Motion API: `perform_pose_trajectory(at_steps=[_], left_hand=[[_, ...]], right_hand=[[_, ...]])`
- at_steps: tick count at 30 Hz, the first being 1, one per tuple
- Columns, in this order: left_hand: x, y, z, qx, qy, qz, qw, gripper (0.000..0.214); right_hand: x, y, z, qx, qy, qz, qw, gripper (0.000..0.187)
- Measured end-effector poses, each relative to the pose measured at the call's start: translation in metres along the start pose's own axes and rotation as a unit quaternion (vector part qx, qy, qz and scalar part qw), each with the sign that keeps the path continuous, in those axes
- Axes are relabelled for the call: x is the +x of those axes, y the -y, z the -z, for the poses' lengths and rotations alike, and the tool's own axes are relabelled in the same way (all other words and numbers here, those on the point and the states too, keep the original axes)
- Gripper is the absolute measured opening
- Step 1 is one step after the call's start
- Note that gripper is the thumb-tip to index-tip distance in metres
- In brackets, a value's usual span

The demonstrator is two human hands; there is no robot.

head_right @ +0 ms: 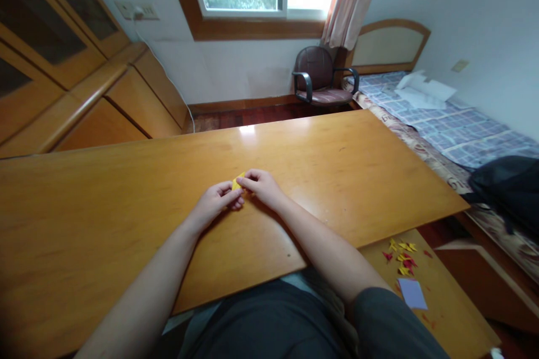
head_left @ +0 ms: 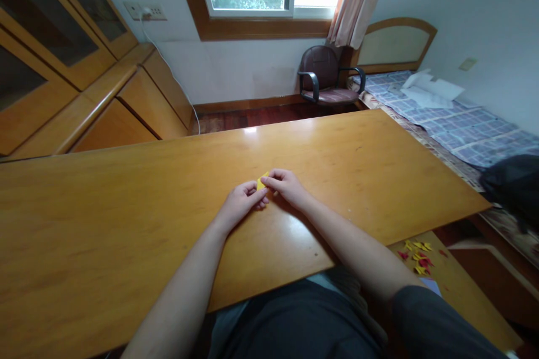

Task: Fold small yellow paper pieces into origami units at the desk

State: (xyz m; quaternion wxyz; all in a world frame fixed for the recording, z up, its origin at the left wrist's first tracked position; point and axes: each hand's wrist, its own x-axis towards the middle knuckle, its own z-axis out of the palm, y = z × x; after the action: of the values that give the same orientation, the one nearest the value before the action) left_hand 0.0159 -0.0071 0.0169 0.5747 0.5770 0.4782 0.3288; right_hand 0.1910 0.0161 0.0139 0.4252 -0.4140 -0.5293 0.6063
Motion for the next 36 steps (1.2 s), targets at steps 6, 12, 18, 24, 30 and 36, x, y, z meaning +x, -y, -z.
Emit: perform_pose_trajectory(at_steps=[6, 12, 18, 24, 30, 36], left_hand=[[0.000, 0.001, 0.000, -0.045, -0.018, -0.003, 0.999, 0.037], [0.000, 0.002, 0.000, -0.091, -0.055, -0.013, 0.994, 0.032], [0.000, 0.004, 0.000, -0.105, -0.080, -0.032, 0.991, 0.031], [-0.001, 0.000, -0.002, -0.098, -0.066, -0.020, 0.993, 0.036], [0.000, 0.002, -0.001, -0.088, -0.098, -0.058, 0.990, 0.033], [0.003, 0.008, 0.000, -0.121, -0.143, -0.071, 0.980, 0.033]], right_hand=[[0.000, -0.004, 0.000, -0.026, 0.001, 0.018, 0.999, 0.041], [0.003, -0.009, 0.002, -0.018, -0.038, 0.028, 0.999, 0.038], [0.005, -0.009, 0.004, 0.048, -0.047, 0.019, 0.998, 0.037], [0.003, -0.007, 0.003, 0.062, -0.045, 0.016, 0.997, 0.037], [0.000, -0.003, 0.001, 0.042, -0.013, 0.021, 0.999, 0.034], [-0.003, 0.001, -0.002, 0.040, -0.001, 0.006, 0.999, 0.036]])
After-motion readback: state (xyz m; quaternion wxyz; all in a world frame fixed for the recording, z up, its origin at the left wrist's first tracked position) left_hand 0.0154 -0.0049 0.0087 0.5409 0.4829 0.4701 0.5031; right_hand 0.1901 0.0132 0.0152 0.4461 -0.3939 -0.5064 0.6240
